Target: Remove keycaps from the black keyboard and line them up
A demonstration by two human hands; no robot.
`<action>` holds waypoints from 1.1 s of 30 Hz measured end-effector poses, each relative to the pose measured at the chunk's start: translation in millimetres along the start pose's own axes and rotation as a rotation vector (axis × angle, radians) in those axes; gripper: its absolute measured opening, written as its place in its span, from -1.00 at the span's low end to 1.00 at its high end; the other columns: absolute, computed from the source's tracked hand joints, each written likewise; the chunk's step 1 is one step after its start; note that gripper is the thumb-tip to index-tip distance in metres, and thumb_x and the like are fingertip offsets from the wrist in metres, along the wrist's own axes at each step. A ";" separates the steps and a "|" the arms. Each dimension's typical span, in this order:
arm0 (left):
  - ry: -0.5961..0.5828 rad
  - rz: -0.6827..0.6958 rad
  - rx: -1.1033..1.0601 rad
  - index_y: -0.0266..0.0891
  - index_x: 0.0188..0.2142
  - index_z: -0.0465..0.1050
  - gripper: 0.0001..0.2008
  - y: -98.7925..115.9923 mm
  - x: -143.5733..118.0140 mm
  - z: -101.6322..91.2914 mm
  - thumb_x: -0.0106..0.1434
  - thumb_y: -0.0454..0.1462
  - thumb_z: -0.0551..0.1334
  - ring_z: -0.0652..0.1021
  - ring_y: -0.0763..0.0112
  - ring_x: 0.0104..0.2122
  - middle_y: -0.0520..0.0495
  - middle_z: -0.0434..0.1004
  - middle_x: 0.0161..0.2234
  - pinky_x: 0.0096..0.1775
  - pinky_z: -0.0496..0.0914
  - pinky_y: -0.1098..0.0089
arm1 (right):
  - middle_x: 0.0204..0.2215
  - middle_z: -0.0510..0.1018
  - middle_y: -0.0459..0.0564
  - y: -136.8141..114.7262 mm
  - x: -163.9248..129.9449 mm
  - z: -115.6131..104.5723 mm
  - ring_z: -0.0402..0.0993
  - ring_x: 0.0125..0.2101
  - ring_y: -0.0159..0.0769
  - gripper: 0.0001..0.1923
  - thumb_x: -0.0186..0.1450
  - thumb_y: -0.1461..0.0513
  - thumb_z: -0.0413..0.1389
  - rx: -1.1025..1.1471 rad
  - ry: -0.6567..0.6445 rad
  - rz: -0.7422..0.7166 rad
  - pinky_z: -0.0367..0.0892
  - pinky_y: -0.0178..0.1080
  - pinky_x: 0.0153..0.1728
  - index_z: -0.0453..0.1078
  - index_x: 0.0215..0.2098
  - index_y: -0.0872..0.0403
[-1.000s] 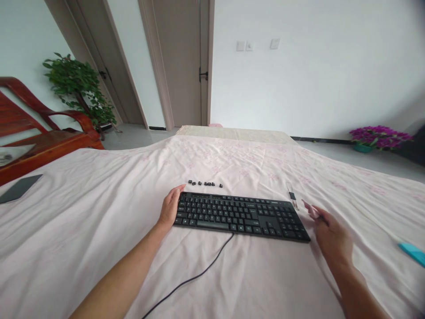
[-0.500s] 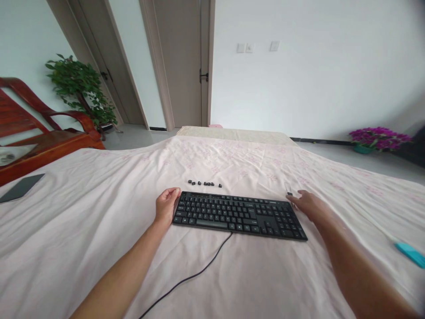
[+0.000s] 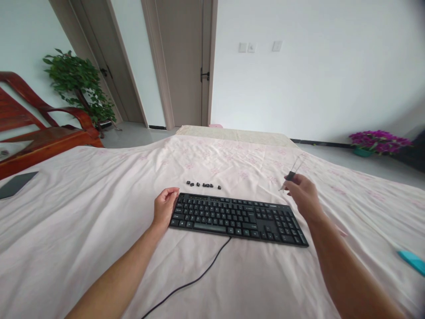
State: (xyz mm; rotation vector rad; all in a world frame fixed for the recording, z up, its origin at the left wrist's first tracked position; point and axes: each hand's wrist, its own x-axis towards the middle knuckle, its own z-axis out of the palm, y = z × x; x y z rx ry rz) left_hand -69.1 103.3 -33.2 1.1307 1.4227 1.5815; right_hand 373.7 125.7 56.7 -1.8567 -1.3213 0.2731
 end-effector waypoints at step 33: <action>-0.643 0.249 0.535 -0.13 -0.10 0.59 -0.75 40.8 3.3 100.8 0.24 -0.24 0.24 0.57 0.32 -0.17 -0.04 0.61 -0.16 -0.10 0.39 0.38 | -0.49 0.40 -0.11 -84.8 -71.3 119.0 0.30 -0.50 -0.40 -0.72 0.41 0.07 -0.06 0.501 -0.535 -0.466 0.25 -0.31 -0.42 0.36 -0.28 0.07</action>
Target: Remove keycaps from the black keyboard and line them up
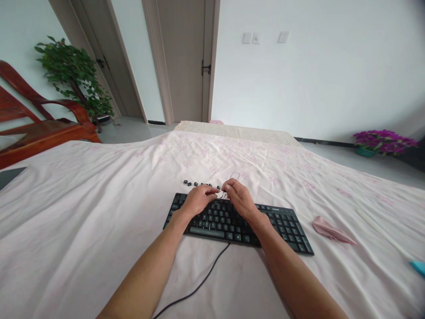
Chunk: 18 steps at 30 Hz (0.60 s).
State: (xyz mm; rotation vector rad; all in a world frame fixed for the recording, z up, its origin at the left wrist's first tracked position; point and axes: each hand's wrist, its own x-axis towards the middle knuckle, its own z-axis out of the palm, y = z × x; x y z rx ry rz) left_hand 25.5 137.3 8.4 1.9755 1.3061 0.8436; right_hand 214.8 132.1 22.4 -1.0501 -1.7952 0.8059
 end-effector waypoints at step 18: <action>-0.084 0.190 0.123 -0.12 -0.26 0.61 -0.82 -12.2 7.1 10.5 0.29 -0.17 0.21 0.55 0.34 -0.23 0.00 0.60 -0.27 -0.13 0.35 0.42 | -0.35 0.38 -0.03 9.8 -3.8 9.6 0.35 -0.29 -0.30 -0.77 0.45 0.17 -0.11 -0.092 -0.109 -0.231 0.30 -0.21 -0.18 0.30 -0.32 0.03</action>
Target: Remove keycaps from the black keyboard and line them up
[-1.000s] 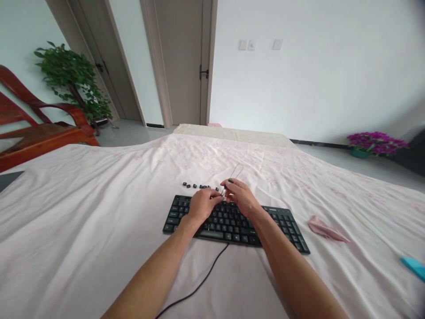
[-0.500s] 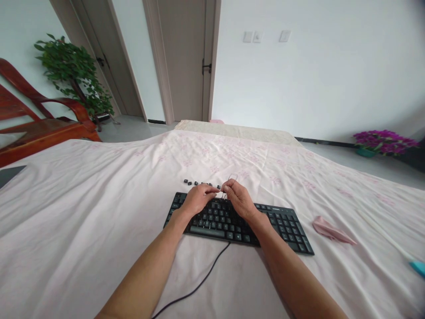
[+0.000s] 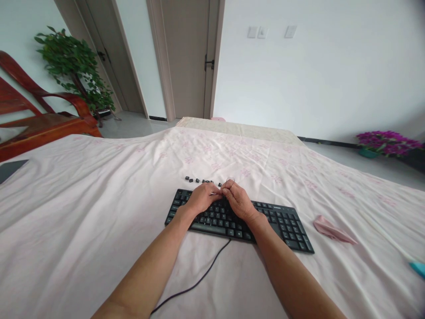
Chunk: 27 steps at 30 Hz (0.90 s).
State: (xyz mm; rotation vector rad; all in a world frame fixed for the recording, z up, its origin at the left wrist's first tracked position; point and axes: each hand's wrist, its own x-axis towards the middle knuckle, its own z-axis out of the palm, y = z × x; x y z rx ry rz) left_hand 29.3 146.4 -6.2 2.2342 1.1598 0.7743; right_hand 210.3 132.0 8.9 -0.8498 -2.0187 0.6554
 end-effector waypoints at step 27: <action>0.010 0.120 -0.017 -0.17 -0.27 0.56 -0.73 13.0 3.6 5.5 0.37 -0.13 0.12 0.46 0.42 -0.33 0.02 0.39 -0.41 -0.25 0.30 0.45 | -0.38 0.37 -0.01 -1.7 -9.3 1.0 0.36 -0.32 -0.25 -0.73 0.45 0.11 -0.13 0.002 0.194 -0.029 0.33 -0.15 -0.22 0.25 -0.36 0.02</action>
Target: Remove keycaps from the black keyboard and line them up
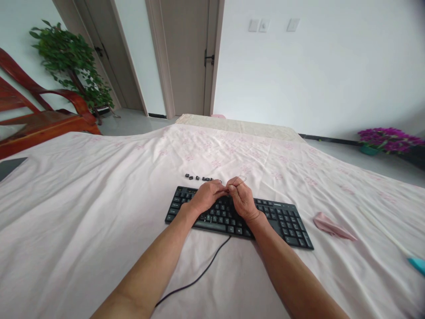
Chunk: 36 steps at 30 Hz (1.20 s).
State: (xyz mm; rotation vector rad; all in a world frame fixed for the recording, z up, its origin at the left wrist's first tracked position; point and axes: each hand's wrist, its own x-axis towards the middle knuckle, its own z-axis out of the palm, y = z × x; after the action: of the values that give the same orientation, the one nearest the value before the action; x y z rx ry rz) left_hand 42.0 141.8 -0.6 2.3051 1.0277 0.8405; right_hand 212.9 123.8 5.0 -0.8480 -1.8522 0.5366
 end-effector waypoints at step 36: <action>0.054 -0.218 -0.272 -0.15 -0.09 0.56 -0.61 -5.4 -2.3 -0.1 0.04 -0.34 0.38 0.57 0.39 -0.30 0.02 0.60 -0.33 -0.17 0.43 0.40 | -0.65 0.27 -0.19 0.0 0.5 -1.7 0.19 -0.65 -0.43 -0.65 0.39 -0.03 -0.06 0.157 0.150 0.332 0.16 -0.33 -0.57 0.35 -0.28 0.05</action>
State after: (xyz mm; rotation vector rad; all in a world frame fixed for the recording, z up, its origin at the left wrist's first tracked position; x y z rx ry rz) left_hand 38.1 143.4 -4.8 1.9157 1.0909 0.8968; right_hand 214.3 124.2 6.0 -1.0657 -1.5200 0.7915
